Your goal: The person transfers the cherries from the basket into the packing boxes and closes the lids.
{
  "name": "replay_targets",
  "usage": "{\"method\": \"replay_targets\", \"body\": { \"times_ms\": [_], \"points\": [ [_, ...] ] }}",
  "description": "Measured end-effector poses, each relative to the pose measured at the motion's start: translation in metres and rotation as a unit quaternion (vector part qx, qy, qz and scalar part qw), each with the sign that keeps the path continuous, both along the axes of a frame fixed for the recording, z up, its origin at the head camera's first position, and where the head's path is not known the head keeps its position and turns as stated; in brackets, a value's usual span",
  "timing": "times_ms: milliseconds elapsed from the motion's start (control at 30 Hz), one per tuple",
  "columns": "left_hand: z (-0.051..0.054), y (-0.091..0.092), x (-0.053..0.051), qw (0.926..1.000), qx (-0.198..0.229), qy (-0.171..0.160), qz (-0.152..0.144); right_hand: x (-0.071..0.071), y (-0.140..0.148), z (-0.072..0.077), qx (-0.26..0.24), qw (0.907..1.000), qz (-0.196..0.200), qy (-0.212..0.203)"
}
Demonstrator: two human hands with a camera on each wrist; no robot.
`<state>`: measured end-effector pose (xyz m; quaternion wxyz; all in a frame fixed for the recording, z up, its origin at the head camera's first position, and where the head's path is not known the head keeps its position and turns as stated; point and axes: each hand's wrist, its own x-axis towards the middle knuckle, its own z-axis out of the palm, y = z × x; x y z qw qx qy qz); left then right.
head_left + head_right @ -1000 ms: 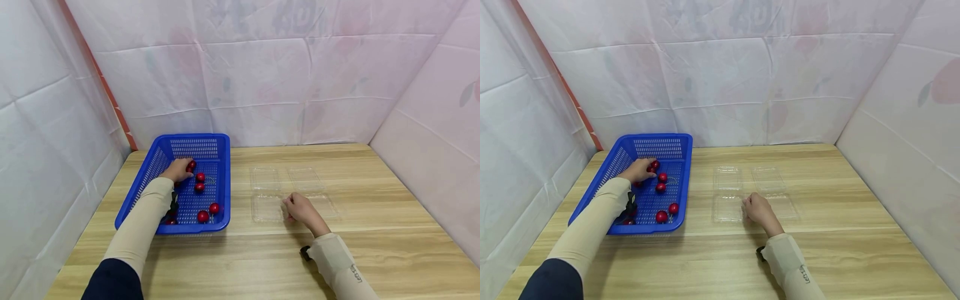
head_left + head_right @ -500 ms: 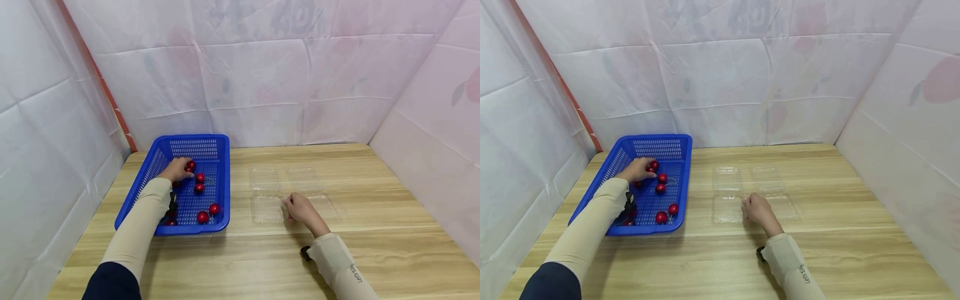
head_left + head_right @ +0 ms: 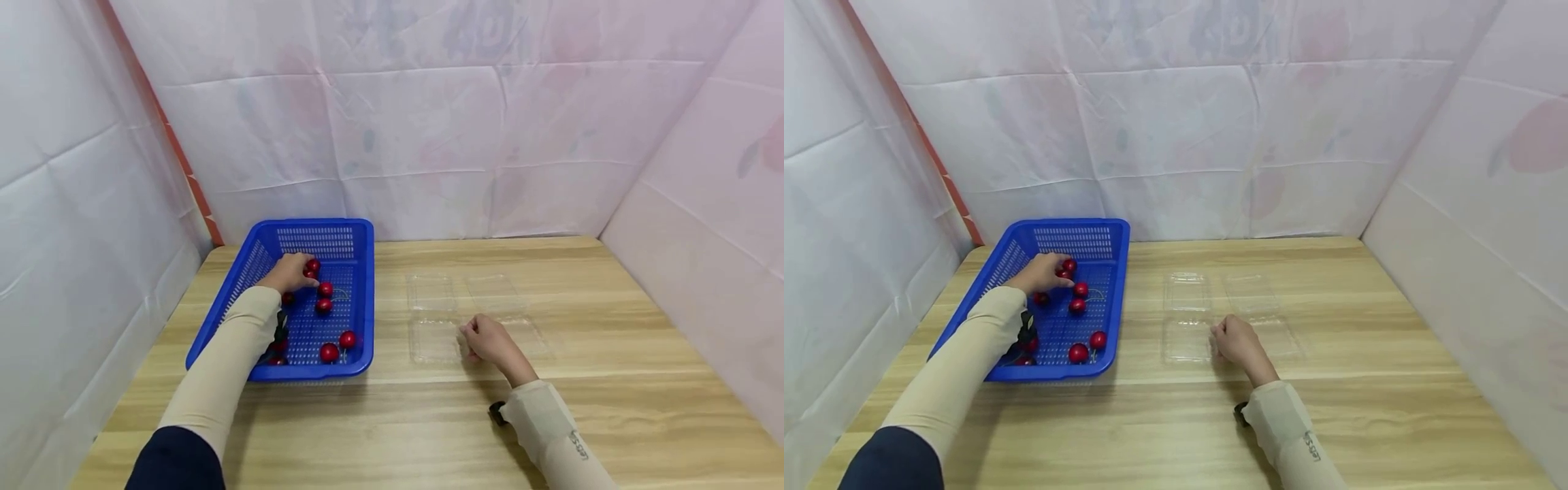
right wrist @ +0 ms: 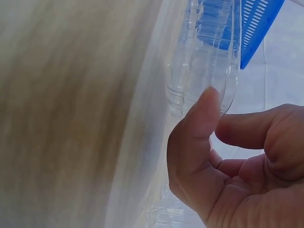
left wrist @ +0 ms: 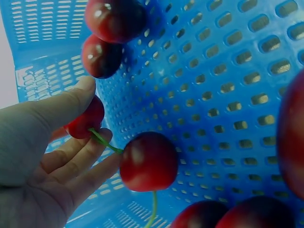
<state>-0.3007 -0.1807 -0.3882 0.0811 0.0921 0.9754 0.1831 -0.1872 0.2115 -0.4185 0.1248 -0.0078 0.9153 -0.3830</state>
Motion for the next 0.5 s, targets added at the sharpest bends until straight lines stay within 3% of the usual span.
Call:
{"method": "replay_targets", "body": {
  "times_ms": [267,500],
  "points": [
    [0.01,0.007,0.003,0.9999,0.008,-0.008,-0.008,0.0,0.002,-0.001,-0.027,0.9995,-0.011,-0.015],
    [0.021,0.012,0.005,0.9995,-0.006,0.028,-0.016,0.001,0.003,-0.001,-0.043,0.9988,-0.012,-0.018]
  ]
}}
